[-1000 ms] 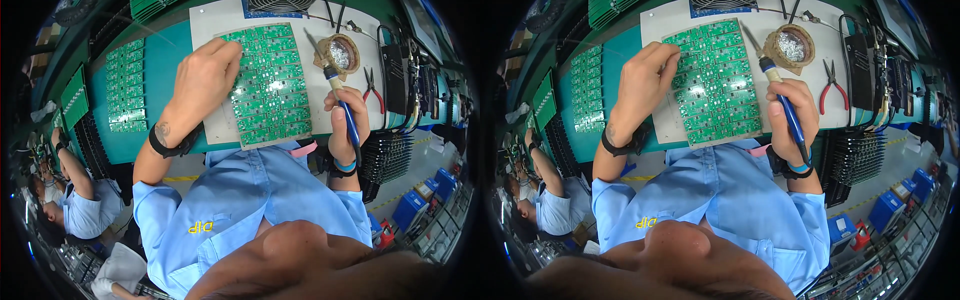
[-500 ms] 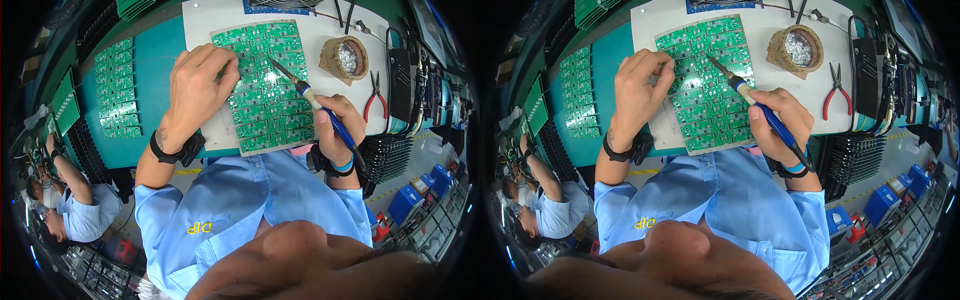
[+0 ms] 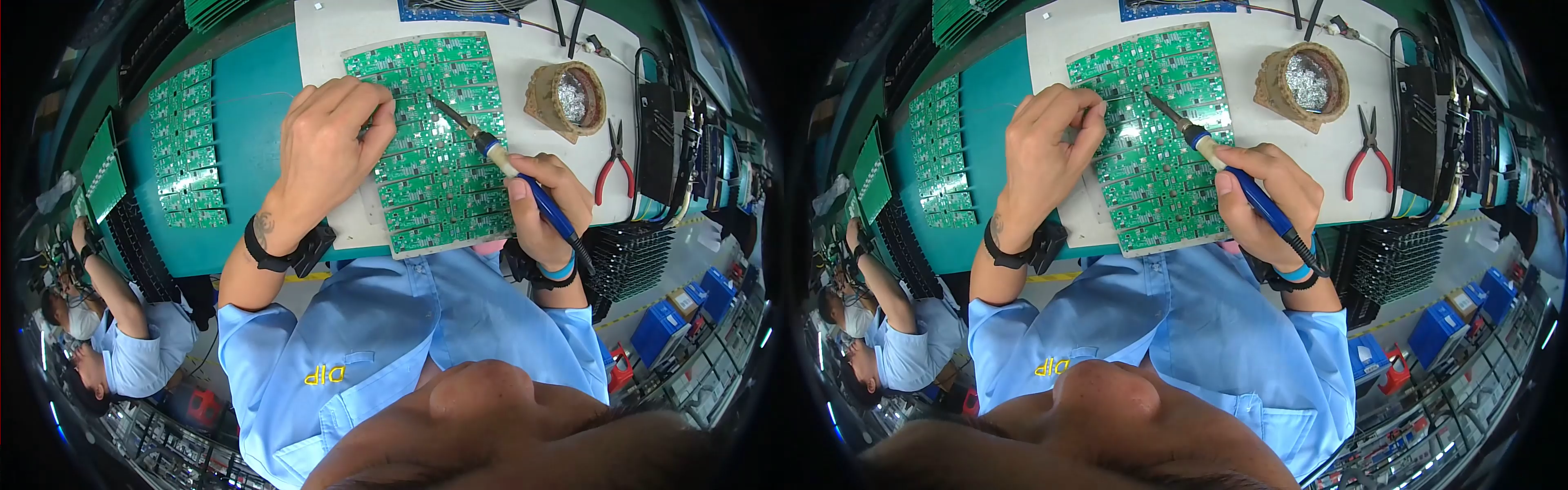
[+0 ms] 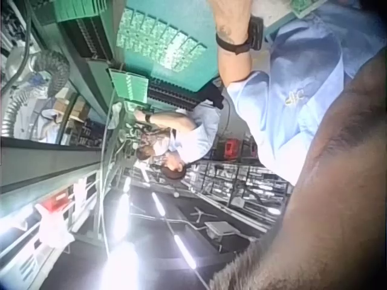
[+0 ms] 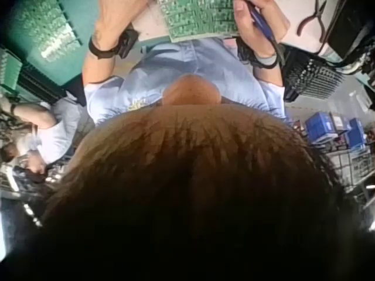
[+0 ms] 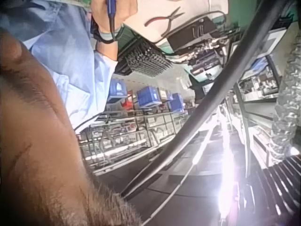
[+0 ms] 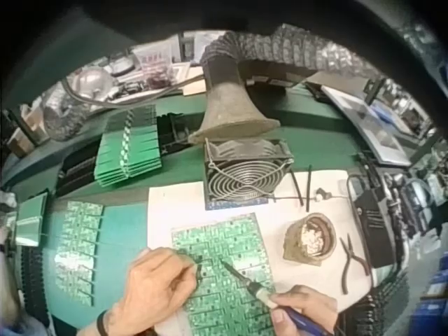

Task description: Soldering electronic components onto printed circuit boards at an industrial workstation.

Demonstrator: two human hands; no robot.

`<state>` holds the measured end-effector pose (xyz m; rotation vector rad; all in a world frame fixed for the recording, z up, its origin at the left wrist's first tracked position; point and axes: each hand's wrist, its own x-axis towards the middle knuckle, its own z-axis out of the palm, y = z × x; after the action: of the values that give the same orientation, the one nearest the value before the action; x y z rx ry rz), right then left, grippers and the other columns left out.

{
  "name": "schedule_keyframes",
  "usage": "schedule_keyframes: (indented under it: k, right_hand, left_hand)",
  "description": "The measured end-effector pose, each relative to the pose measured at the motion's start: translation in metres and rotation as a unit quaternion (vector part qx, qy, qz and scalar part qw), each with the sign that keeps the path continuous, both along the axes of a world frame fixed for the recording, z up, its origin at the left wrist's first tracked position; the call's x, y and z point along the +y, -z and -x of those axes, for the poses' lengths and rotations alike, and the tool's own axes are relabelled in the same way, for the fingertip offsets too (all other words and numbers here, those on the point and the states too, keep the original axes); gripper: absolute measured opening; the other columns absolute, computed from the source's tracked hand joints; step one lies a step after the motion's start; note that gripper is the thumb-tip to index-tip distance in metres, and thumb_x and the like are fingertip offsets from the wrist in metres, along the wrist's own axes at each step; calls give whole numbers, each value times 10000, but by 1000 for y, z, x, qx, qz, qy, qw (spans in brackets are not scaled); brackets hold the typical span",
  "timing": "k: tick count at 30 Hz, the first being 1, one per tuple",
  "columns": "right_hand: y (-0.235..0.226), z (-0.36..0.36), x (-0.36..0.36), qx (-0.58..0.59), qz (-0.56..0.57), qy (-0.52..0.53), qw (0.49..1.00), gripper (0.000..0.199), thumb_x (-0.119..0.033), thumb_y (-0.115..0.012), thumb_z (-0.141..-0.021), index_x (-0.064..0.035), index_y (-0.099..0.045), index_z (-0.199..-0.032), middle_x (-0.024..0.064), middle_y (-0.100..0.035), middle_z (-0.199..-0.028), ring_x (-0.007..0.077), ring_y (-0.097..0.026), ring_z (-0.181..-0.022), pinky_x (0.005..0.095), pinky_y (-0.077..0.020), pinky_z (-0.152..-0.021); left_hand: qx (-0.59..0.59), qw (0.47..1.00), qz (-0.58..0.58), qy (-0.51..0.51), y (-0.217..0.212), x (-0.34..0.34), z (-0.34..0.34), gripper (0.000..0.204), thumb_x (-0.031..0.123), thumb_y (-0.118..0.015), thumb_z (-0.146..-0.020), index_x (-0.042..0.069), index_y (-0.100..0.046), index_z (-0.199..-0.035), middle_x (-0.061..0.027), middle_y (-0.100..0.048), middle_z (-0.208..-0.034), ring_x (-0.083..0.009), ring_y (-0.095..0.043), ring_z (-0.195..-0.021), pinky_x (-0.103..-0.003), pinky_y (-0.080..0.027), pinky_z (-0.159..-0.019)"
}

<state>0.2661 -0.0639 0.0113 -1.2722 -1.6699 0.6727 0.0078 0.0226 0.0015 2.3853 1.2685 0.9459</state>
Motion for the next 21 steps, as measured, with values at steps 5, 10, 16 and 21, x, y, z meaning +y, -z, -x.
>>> schedule_keyframes:
  k: [5,10,16,21]
  right_hand:
    - [1,0,0,-6,-1,-3,1000,188,-82,-720,-944,46,-693,-1079,134,-698,-825,150,-587,-665,263,-428,-602]
    - [-1,-1,-1,-17,3,-3,1000,195,-96,-729,-945,46,-695,-1075,141,-701,-827,151,-586,-660,262,-424,-592]
    - [-2,0,-1,-19,9,-4,1000,194,-98,-730,-945,46,-697,-1070,136,-693,-812,151,-582,-653,260,-422,-588]
    - [-4,1,-1,-21,5,-3,1000,198,-98,-728,-945,49,-695,-1074,125,-678,-794,151,-582,-648,259,-418,-584]
  left_hand:
    - [6,1000,-5,0,1,0,-1,130,19,-768,-783,62,-695,-881,-53,-680,-796,-241,-664,-747,-370,-456,-670]
    - [5,1000,-6,3,0,0,-2,129,20,-768,-781,66,-692,-875,-51,-666,-780,-239,-658,-736,-372,-446,-659]
    - [0,1000,-9,4,2,0,-3,124,23,-764,-784,70,-686,-868,-52,-657,-772,-242,-652,-726,-374,-443,-653]
    - [5,1000,8,15,2,-1,-5,115,24,-757,-790,73,-684,-864,-51,-656,-772,-246,-650,-725,-372,-444,-649]
